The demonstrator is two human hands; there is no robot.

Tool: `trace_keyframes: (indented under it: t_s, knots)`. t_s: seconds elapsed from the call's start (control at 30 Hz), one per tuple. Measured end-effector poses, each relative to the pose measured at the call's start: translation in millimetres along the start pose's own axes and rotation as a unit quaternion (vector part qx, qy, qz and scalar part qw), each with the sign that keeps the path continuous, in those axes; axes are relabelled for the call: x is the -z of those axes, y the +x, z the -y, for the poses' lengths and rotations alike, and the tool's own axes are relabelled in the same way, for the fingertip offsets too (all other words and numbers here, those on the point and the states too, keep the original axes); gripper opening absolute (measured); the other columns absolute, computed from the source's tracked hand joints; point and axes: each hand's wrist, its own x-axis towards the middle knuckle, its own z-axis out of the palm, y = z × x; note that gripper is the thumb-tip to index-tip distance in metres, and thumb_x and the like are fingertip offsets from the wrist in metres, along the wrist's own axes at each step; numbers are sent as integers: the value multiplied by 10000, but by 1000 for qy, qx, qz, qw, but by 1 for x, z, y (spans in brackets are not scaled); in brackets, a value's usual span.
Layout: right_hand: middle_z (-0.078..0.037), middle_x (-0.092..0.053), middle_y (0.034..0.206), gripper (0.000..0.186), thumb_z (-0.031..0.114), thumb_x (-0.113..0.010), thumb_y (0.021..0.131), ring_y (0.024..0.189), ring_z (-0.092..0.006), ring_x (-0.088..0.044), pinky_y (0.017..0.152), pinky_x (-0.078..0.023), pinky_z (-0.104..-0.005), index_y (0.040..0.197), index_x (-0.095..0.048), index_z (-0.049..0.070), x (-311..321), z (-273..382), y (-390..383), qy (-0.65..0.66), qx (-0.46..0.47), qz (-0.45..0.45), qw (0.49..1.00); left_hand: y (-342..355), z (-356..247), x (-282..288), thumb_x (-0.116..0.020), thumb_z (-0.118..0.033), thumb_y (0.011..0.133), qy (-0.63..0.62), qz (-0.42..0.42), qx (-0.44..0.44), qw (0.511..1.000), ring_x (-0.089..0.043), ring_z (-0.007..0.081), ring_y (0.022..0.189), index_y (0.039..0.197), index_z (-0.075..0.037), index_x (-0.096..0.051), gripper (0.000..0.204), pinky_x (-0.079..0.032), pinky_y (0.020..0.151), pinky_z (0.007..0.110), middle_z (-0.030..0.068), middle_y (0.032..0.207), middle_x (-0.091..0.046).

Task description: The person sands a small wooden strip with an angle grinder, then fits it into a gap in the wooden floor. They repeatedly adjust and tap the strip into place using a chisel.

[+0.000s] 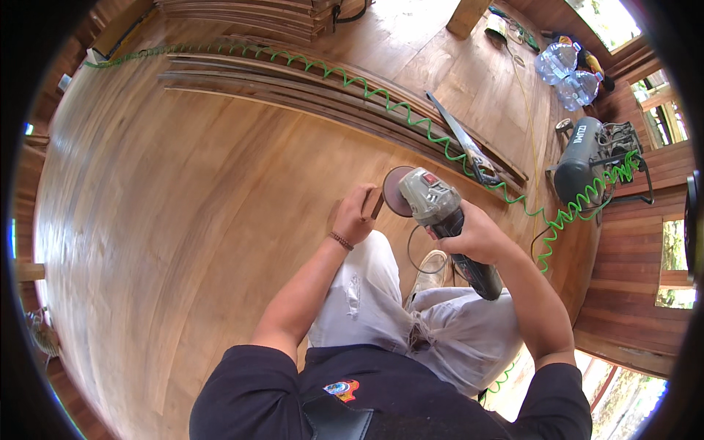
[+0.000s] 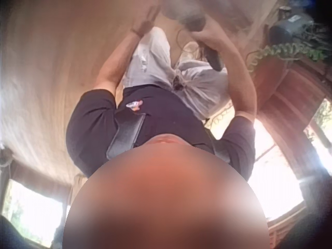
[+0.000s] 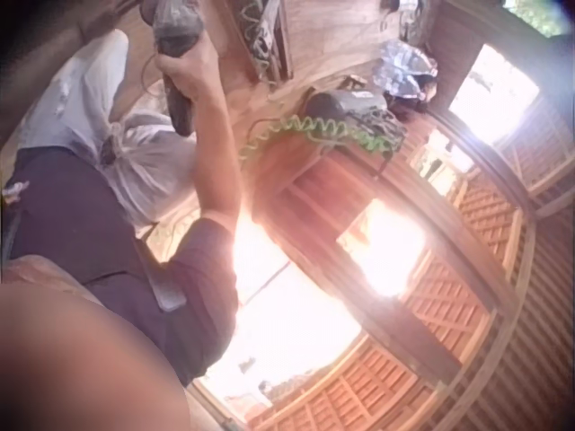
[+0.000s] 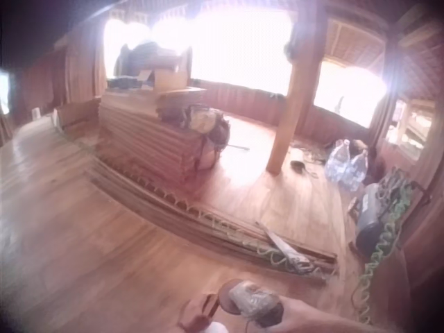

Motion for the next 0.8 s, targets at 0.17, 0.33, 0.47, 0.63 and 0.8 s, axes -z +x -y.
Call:
trace_keyframes:
  t_s: [0.17,0.33,0.47,0.63,0.8]
  knots:
    - [-107,-756,1112,617,227,-841,720,1041,-218,-710,962,-546,-359,1266,-650,14,-2,1,-1,0,7,-7,1000,2,-1,2,-621,118,842,-17,3,10,1000,-671,389,993,1179,-21,-627,364,-545,881,394,182,1073,-664]
    - [-130,-756,1123,641,234,-847,717,1052,-238,-717,969,-547,-365,1285,-643,19,-4,-1,-5,-17,-1,-32,999,2,-2,4,-649,74,855,-6,-11,-14,1000,-658,417,1038,1180,-29,-626,342,-542,891,428,210,1108,-669]
    - [-146,-755,1138,652,246,-845,713,1056,-260,-721,969,-550,-370,1290,-642,19,-9,-3,-2,-29,3,-7,1000,3,0,3,-664,55,855,-25,1,0,1000,-650,439,1057,1179,-31,-626,338,-540,902,441,219,1119,-675]
    - [-160,-752,1146,664,257,-846,720,1056,-271,-725,965,-554,-383,1304,-636,21,-5,0,0,-66,-22,-38,997,4,-2,5,-580,137,810,2,-7,-11,1000,-665,398,1015,1185,-24,-622,411,-541,889,385,192,1086,-653]
    - [-174,-750,1146,686,261,-852,720,1053,-283,-727,957,-556,-389,1311,-622,0,-2,4,-5,-51,9,-26,998,4,-2,4,-603,119,811,12,-19,-8,1000,-661,409,1023,1191,-36,-624,411,-542,883,410,190,1106,-660]
